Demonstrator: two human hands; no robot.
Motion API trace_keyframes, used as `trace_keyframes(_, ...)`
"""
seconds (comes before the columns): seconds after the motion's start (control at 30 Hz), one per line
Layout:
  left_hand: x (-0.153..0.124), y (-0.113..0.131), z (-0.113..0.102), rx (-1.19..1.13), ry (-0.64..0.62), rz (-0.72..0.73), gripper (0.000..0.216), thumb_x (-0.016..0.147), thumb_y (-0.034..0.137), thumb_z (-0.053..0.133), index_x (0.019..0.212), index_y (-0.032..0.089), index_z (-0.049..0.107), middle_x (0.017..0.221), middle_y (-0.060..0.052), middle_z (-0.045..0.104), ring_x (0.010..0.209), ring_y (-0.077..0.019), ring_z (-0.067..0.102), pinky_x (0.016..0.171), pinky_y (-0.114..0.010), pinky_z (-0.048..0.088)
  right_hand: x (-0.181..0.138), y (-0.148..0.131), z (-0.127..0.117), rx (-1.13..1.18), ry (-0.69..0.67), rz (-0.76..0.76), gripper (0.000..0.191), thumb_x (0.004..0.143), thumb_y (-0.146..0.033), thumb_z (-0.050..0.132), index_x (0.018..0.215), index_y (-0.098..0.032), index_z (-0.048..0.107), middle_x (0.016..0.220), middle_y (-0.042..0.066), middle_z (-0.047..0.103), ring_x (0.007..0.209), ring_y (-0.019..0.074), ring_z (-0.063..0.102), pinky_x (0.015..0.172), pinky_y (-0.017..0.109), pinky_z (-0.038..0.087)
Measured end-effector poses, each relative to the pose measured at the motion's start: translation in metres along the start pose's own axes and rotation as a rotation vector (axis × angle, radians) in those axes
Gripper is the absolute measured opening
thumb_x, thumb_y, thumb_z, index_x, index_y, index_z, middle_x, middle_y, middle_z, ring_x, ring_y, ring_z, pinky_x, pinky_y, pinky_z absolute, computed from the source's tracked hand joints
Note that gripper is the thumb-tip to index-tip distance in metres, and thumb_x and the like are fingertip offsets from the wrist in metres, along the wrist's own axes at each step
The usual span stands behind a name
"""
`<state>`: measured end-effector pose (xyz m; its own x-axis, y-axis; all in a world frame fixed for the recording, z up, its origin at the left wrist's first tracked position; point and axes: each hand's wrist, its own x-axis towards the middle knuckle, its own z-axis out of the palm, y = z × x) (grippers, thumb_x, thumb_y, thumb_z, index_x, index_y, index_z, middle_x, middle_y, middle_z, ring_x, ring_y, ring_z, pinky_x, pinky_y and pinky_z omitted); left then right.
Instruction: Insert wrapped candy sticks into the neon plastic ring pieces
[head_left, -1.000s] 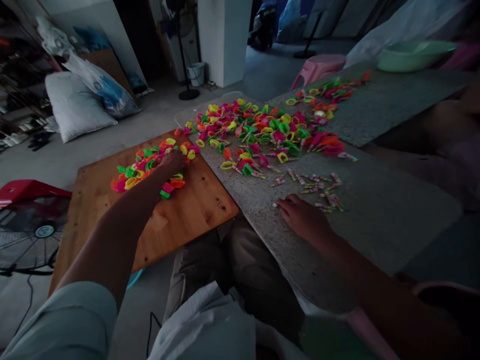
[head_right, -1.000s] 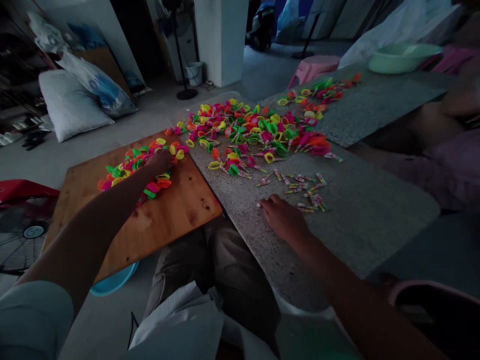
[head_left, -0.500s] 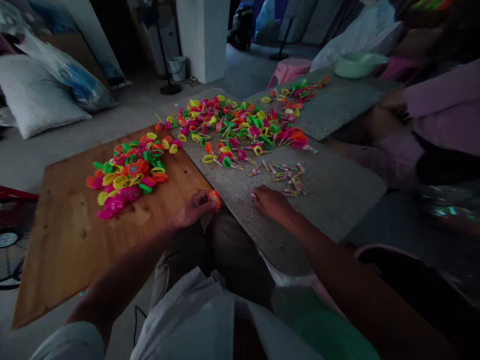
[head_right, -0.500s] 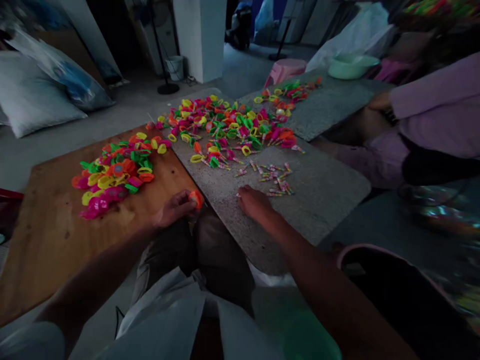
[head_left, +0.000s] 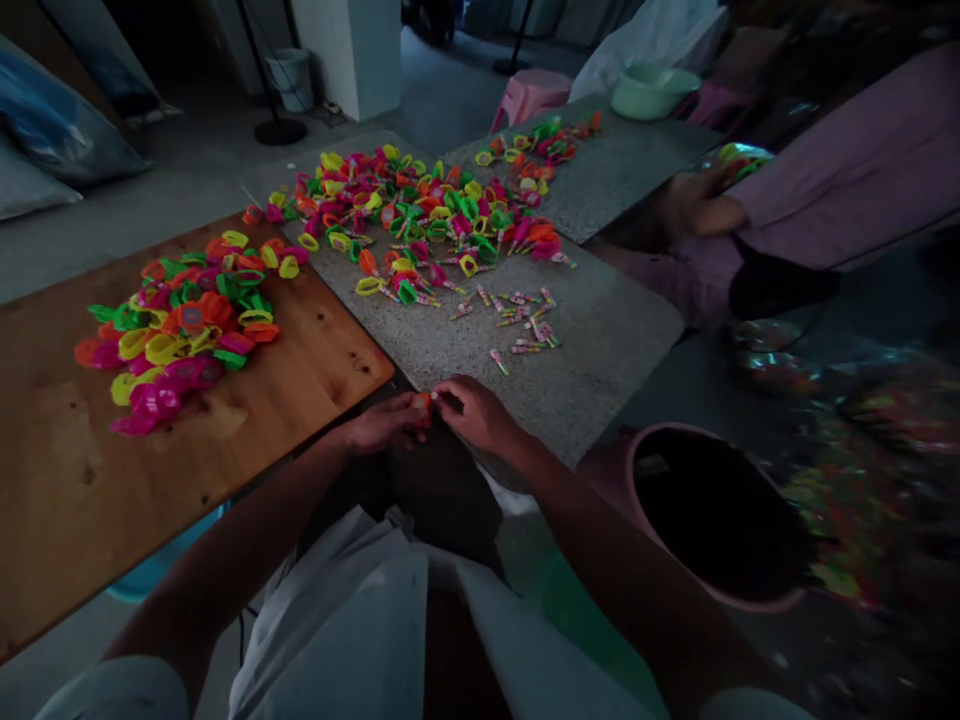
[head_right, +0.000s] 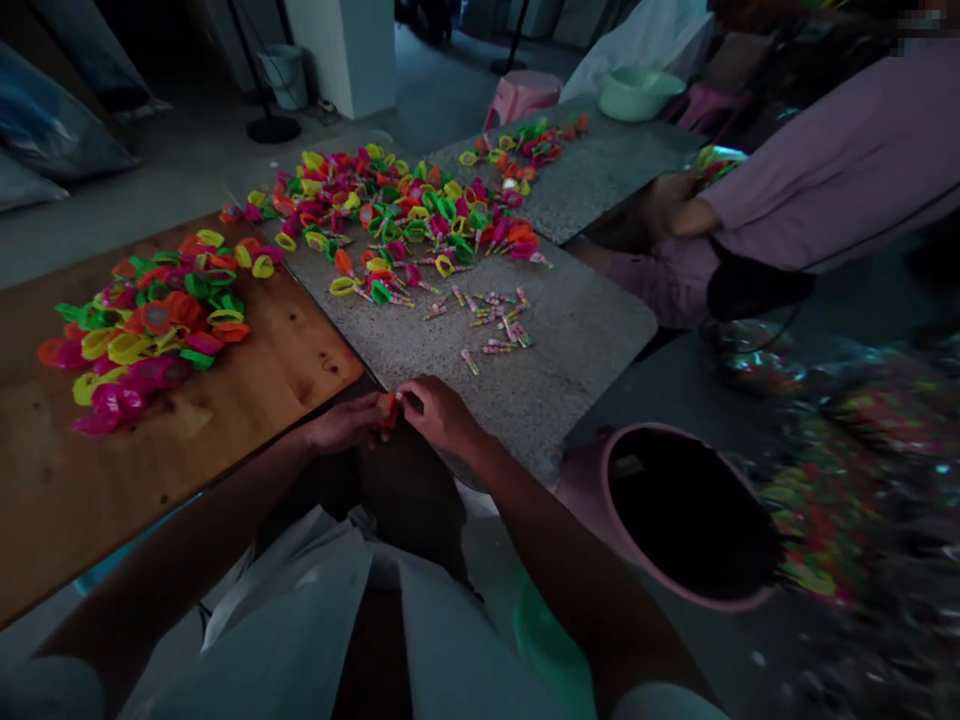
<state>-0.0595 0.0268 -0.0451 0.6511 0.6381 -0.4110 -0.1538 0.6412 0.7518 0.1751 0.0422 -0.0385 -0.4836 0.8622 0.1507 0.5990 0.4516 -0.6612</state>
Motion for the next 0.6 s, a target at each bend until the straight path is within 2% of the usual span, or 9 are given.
trace_keyframes(0.13, 0.008, -0.005, -0.007, -0.001, 0.008, -0.043, 0.04, 0.089, 0.05, 0.069, 0.109, 0.021, 0.05, 0.085, -0.002, 0.067, 0.057, -0.0123, 0.058, 0.05, -0.021, 0.044, -0.004, 0.008, -0.007, -0.031, 0.036, -0.026, 0.015, 0.101, -0.017, 0.062, 0.111, -0.019, 0.073, 0.103, 0.009, 0.073, 0.099, 0.0226, 0.067, 0.092, 0.036, 0.054)
trace_keyframes(0.23, 0.014, -0.005, -0.014, -0.026, -0.016, -0.068, 0.034, 0.086, 0.048, 0.059, 0.105, 0.022, 0.047, 0.074, -0.001, 0.064, 0.047, -0.012, 0.049, 0.044, -0.021, 0.037, -0.006, 0.011, -0.009, -0.034, 0.046, -0.046, 0.014, 0.103, -0.017, 0.062, 0.111, -0.019, 0.073, 0.105, 0.009, 0.073, 0.1, 0.0225, 0.067, 0.094, 0.037, 0.054)
trace_keyframes(0.43, 0.015, 0.005, -0.016, 0.0, -0.071, -0.126, 0.036, 0.081, 0.045, 0.059, 0.106, 0.022, 0.047, 0.074, 0.002, 0.057, 0.045, -0.0091, 0.037, 0.041, -0.019, 0.03, -0.007, 0.013, -0.011, -0.063, 0.038, -0.083, 0.016, 0.106, -0.022, 0.06, 0.115, -0.019, 0.074, 0.106, 0.01, 0.074, 0.104, 0.024, 0.066, 0.097, 0.04, 0.055)
trace_keyframes(0.6, 0.016, 0.006, -0.015, 0.136, -0.032, -0.165, 0.026, 0.089, 0.045, 0.056, 0.097, 0.021, 0.05, 0.074, 0.003, 0.051, 0.046, -0.0074, 0.033, 0.042, -0.018, 0.028, -0.004, 0.013, -0.011, -0.087, 0.001, -0.112, 0.017, 0.108, -0.024, 0.06, 0.114, -0.019, 0.075, 0.107, 0.011, 0.074, 0.104, 0.025, 0.065, 0.098, 0.042, 0.053)
